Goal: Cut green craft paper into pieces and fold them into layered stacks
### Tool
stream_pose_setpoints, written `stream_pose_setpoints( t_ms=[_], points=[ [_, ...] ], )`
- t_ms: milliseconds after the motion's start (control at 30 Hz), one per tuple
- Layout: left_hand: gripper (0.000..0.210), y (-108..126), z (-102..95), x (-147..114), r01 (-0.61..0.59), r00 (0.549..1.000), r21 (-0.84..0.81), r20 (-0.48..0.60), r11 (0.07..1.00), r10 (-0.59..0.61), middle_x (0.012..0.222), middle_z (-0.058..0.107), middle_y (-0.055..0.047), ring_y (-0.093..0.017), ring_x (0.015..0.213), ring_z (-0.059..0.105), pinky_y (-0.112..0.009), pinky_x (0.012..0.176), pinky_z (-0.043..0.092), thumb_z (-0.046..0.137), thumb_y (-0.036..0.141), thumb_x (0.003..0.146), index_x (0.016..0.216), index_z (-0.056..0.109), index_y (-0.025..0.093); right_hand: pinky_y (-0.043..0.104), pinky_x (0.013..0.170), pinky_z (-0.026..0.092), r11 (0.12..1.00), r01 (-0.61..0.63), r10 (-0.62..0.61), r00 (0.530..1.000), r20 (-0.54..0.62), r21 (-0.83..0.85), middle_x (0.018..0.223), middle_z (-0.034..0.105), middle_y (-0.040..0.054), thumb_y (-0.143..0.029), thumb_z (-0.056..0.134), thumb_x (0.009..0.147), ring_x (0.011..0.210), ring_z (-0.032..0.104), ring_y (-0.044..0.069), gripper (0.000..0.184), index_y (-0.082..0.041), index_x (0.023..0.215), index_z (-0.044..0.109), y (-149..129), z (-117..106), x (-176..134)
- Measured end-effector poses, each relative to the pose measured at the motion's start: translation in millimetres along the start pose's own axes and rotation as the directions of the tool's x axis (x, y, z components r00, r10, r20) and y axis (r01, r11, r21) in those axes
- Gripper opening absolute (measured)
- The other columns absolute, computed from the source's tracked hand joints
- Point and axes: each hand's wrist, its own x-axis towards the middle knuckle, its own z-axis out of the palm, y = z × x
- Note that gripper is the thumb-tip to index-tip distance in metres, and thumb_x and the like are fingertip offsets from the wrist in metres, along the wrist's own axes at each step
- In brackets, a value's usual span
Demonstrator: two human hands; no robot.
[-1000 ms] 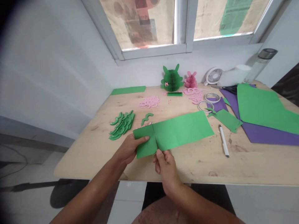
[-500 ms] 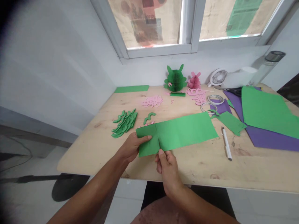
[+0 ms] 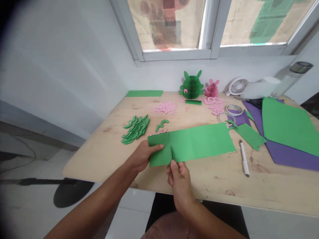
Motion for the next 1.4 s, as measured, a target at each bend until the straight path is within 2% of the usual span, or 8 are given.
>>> stream_pose_setpoints(
  t_ms=[133,367,567,767,1033,1233,1400],
  points=[
    [0.042,0.3,-0.3,0.0,0.002,1.0,-0.006,0.003,1.0,-0.002,0.087,0.071,-0.009,-0.019,0.075,0.065,-0.032,0.074,0.052,0.083,0.025,0.053,0.091,0.068,0.011,0.024,0.043,0.016,1.0,0.004,-0.004,1.0,-0.004,0.01,0.06,0.049,-0.004,-0.053,0.064,0.076,0.043,0.027,0.004,0.039,-0.019,0.068,0.048,-1.1,0.8,-0.6],
    [0.042,0.1,-1.6,1.7,-0.005,1.0,-0.001,0.007,1.0,0.005,0.087,0.071,-0.009,-0.02,0.075,0.065,-0.033,0.073,0.052,0.083,0.026,0.053,0.09,0.068,0.011,0.025,0.044,0.016,0.999,0.016,-0.014,1.0,0.027,-0.051,0.048,0.038,-0.0073,-0.057,0.061,0.077,0.042,0.027,0.005,0.042,-0.018,0.067,0.049,-3.7,0.3,-1.2],
    [0.041,2.8,-1.2,0.6,-0.021,1.0,0.004,0.011,1.0,0.021,0.089,0.071,-0.008,-0.018,0.073,0.064,-0.033,0.073,0.052,0.083,0.026,0.052,0.088,0.068,0.012,0.025,0.045,0.02,0.999,0.037,-0.036,0.999,0.04,-0.024,0.058,0.05,-0.0046,-0.056,0.063,0.076,0.043,0.03,0.004,0.042,-0.018,0.067,0.048,-4.6,0.6,-1.1],
    [0.046,4.6,-0.3,-0.2,-0.023,0.999,-0.003,0.03,1.0,0.023,0.09,0.071,-0.007,-0.018,0.073,0.065,-0.032,0.073,0.052,0.082,0.024,0.054,0.096,0.067,0.013,0.025,0.044,0.018,0.999,0.03,-0.03,0.999,0.043,0.019,0.064,0.055,-0.003,-0.056,0.066,0.072,0.042,0.03,0.004,0.041,-0.019,0.067,0.048,-8.0,2.6,-1.1],
    [0.043,7.1,-0.1,0.9,-0.024,0.999,0.004,0.045,1.0,0.023,0.087,0.071,-0.008,-0.019,0.073,0.065,-0.031,0.071,0.052,0.082,0.025,0.054,0.093,0.068,0.013,0.026,0.045,0.018,0.998,0.019,-0.024,0.998,0.067,0.067,0.067,0.056,-0.0024,-0.053,0.067,0.073,0.042,0.029,0.004,0.038,-0.019,0.068,0.05,-9.0,1.8,-0.9],
    [0.048,7.3,0.0,0.4,-0.032,0.999,-0.005,0.032,0.999,0.032,0.089,0.071,-0.007,-0.019,0.077,0.065,-0.032,0.074,0.051,0.082,0.024,0.054,0.099,0.067,0.015,0.026,0.045,0.019,0.997,0.008,-0.013,0.998,0.059,0.075,0.066,0.056,-0.0026,-0.057,0.068,0.069,0.042,0.029,0.005,0.041,-0.02,0.068,0.049,-9.0,2.5,-0.4],
    [0.045,6.5,0.7,-0.3,-0.028,0.999,-0.001,0.035,1.0,0.028,0.086,0.071,-0.008,-0.019,0.073,0.064,-0.032,0.072,0.052,0.082,0.025,0.054,0.095,0.067,0.013,0.026,0.045,0.018,0.997,0.013,-0.017,0.998,0.054,0.078,0.065,0.056,-0.002,-0.057,0.068,0.069,0.042,0.029,0.005,0.042,-0.02,0.067,0.05,-7.9,2.7,1.5]
  ],
)
